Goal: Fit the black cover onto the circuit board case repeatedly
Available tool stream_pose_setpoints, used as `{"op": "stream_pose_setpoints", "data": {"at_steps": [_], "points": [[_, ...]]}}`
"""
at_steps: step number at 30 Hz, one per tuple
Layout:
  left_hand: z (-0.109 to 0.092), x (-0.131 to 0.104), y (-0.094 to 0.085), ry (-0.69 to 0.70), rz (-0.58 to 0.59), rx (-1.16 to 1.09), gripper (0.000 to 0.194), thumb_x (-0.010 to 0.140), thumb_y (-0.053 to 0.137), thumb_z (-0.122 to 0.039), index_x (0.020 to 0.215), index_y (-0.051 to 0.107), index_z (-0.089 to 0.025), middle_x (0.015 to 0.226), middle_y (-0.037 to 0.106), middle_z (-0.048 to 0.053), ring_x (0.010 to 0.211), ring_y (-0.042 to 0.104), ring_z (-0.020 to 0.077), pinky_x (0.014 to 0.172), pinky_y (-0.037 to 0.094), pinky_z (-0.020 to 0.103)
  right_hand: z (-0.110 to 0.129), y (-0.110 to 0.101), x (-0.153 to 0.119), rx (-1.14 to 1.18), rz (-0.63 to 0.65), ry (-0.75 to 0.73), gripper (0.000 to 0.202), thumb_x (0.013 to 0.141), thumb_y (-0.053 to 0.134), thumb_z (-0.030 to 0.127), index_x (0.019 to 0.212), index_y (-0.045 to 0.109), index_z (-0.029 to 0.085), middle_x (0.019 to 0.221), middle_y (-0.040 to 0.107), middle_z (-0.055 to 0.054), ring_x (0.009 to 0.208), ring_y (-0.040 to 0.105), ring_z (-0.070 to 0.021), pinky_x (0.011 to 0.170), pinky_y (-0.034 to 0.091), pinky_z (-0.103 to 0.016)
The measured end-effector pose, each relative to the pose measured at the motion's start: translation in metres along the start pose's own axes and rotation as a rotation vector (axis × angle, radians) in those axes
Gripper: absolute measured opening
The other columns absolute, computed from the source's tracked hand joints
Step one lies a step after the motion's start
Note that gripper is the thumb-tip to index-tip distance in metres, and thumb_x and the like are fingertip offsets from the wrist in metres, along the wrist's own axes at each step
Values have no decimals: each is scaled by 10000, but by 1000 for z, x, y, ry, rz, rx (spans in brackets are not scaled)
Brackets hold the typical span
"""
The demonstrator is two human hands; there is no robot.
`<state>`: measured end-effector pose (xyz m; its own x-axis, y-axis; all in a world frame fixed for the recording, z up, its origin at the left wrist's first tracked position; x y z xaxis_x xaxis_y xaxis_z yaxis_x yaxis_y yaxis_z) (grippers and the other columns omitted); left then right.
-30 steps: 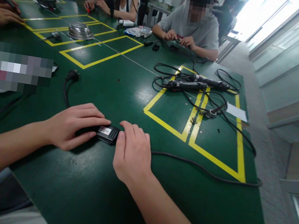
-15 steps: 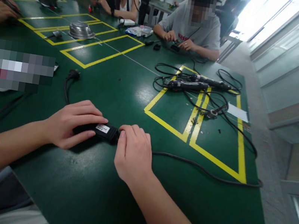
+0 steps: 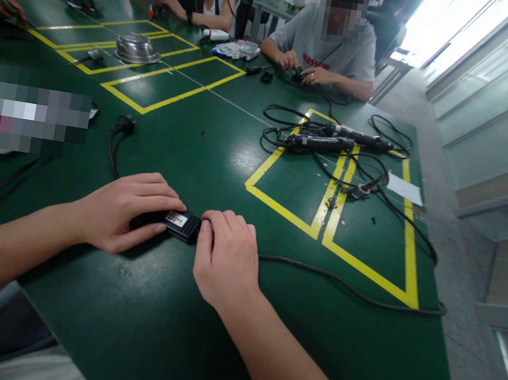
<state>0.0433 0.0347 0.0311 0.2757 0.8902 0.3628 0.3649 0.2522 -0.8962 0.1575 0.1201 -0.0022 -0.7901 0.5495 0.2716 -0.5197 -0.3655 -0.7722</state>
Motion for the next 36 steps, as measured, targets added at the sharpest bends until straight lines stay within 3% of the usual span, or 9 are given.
{"op": "stream_pose_setpoints", "data": {"at_steps": [8, 13, 19, 22, 25, 28, 30, 33, 36], "points": [[-12, 0, 3, 53, 19, 224, 267, 1050, 564, -338, 1208, 718, -187, 1084, 799, 111, 896, 696, 258, 782, 533, 393, 2, 3, 0, -55, -8, -29, 234, 1061, 528, 283, 1132, 737, 204, 1023, 742, -77, 942, 639, -250, 836, 409, -406], [-4, -2, 6, 5, 26, 121, 276, 1041, 566, -359, 1212, 708, -194, 1090, 789, 113, 913, 710, 247, 814, 560, 387, 2, 3, 0, -70, -8, -29, 219, 1058, 534, 282, 1111, 735, 213, 1036, 743, -82, 950, 632, -253, 836, 407, -406], [30, -11, -6, -209, -171, -52, 323, 1045, 550, -423, 1253, 658, -200, 1101, 751, 109, 982, 696, 254, 895, 583, 406, 1, 3, 0, -55, 0, -22, 297, 1083, 405, 223, 1073, 701, 211, 1002, 723, -81, 907, 616, -243, 796, 383, -392], [55, -15, -7, -404, -186, 46, 320, 1014, 602, -458, 1195, 655, -200, 1084, 735, 98, 977, 669, 272, 899, 569, 438, 2, 5, -1, -107, 6, -24, 256, 1062, 452, 233, 917, 662, 223, 933, 695, -74, 875, 591, -239, 784, 363, -395], [66, -15, -7, -486, -180, 83, 266, 987, 646, -432, 1126, 661, -206, 1119, 721, 102, 1023, 651, 290, 919, 564, 464, 4, 3, -1, -174, -13, -32, 250, 1050, 500, 249, 839, 633, 225, 898, 677, -67, 871, 582, -239, 816, 356, -415], [60, -16, -17, -472, -253, 157, 183, 977, 651, -377, 1041, 699, -212, 1218, 675, 127, 1130, 612, 315, 987, 544, 498, 8, 1, -2, -237, -34, -45, 260, 1053, 517, 271, 820, 627, 229, 899, 675, -69, 882, 582, -243, 847, 355, -433], [52, -14, -19, -426, -252, 218, 196, 987, 632, -363, 914, 724, -207, 1155, 662, 129, 1069, 595, 308, 947, 539, 500, 9, 1, -3, -272, -40, -53, 269, 1056, 517, 283, 815, 623, 229, 899, 672, -74, 884, 580, -249, 846, 357, -440], [40, -7, -8, -319, -116, 289, 380, 1033, 564, -351, 711, 697, -200, 956, 662, 110, 888, 564, 264, 812, 511, 463, 9, 3, -3, -305, -34, -59, 274, 1061, 513, 288, 811, 607, 227, 879, 659, -74, 869, 579, -251, 819, 361, -432], [33, -3, 3, -237, -29, 344, 459, 1066, 500, -321, 665, 686, -196, 850, 657, 96, 789, 549, 236, 717, 471, 420, 9, 6, -3, -312, -26, -60, 272, 1066, 519, 285, 810, 591, 226, 842, 633, -63, 811, 573, -231, 755, 362, -398]]}}
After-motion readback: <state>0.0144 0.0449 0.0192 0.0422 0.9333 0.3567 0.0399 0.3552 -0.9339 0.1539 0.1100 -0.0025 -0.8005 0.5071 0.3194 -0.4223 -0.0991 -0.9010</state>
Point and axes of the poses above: each hand's wrist, its own x-axis towards the middle knuckle, its own y-axis out of the palm, z = x × y, the point moved 10 cm from there along x, towards the middle knuckle
